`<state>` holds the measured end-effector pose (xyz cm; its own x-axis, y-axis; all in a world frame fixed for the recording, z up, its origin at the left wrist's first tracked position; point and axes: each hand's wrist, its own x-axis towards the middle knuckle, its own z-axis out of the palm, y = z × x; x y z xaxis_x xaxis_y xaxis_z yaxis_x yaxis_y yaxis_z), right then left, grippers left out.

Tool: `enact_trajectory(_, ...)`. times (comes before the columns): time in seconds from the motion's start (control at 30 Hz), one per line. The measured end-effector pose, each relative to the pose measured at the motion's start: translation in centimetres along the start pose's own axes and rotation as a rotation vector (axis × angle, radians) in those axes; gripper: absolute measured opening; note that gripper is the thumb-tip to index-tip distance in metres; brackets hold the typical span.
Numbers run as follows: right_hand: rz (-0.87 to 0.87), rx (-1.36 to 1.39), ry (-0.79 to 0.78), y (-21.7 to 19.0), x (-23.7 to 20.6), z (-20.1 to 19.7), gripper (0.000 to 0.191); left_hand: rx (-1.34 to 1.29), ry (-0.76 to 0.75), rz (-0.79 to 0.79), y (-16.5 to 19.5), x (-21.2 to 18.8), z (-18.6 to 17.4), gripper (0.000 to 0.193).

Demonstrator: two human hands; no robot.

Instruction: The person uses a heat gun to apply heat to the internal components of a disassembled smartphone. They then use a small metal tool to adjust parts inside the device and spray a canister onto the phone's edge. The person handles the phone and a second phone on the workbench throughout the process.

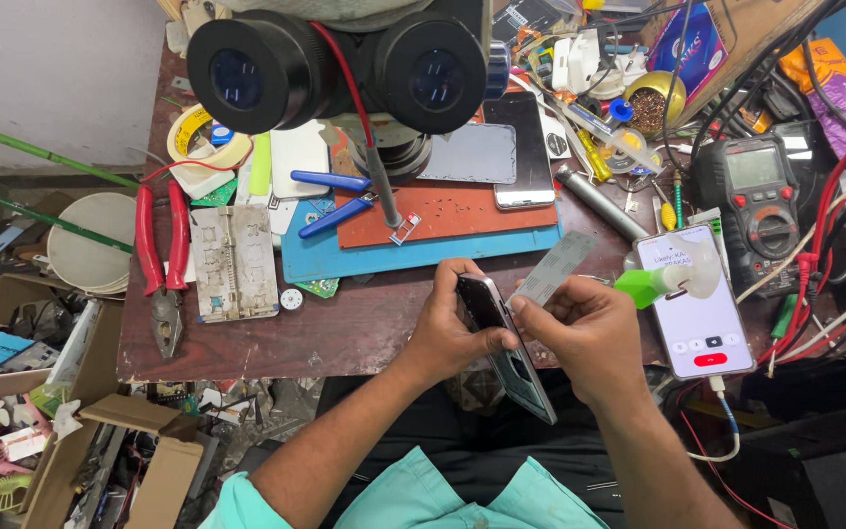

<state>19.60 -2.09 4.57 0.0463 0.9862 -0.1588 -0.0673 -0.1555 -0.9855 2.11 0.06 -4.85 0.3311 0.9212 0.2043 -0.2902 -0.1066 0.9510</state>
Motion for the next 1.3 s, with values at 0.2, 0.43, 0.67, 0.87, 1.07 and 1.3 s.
enact_trajectory(0.2, 0.068, -0.136, 0.064, -1.3, -0.6, 0.5, 0.02, 0.011, 0.007, 0.003, 0.2, 0.0, 0.1, 0.085)
enact_trajectory(0.43, 0.009, -0.228, -0.002, -2.0, -0.2, 0.5, 0.024, 0.023, 0.008, 0.037, 0.1, 0.0, 0.2, 0.083)
enact_trajectory(0.67, 0.073, -0.371, -0.044, -2.9, 0.3, 0.6, 0.026, -0.002, -0.001, 0.006, -0.1, 0.0, 0.1, 0.083)
enact_trajectory(0.87, 0.007, -0.236, -0.102, -3.3, 0.3, 1.2, 0.031, 0.026, 0.015, 0.007, 0.0, -0.4, -0.1, 0.078)
enact_trajectory(1.07, -0.006, -0.201, -0.116, -3.7, 0.3, 1.5, 0.034, -0.06, -0.007, -0.069, 0.2, -0.3, -0.3, 0.08)
enact_trajectory(1.3, 0.033, -0.288, -0.122, -4.2, 0.5, 1.4, 0.039, 0.142, 0.014, -0.041, 0.7, -0.4, -0.4, 0.08)
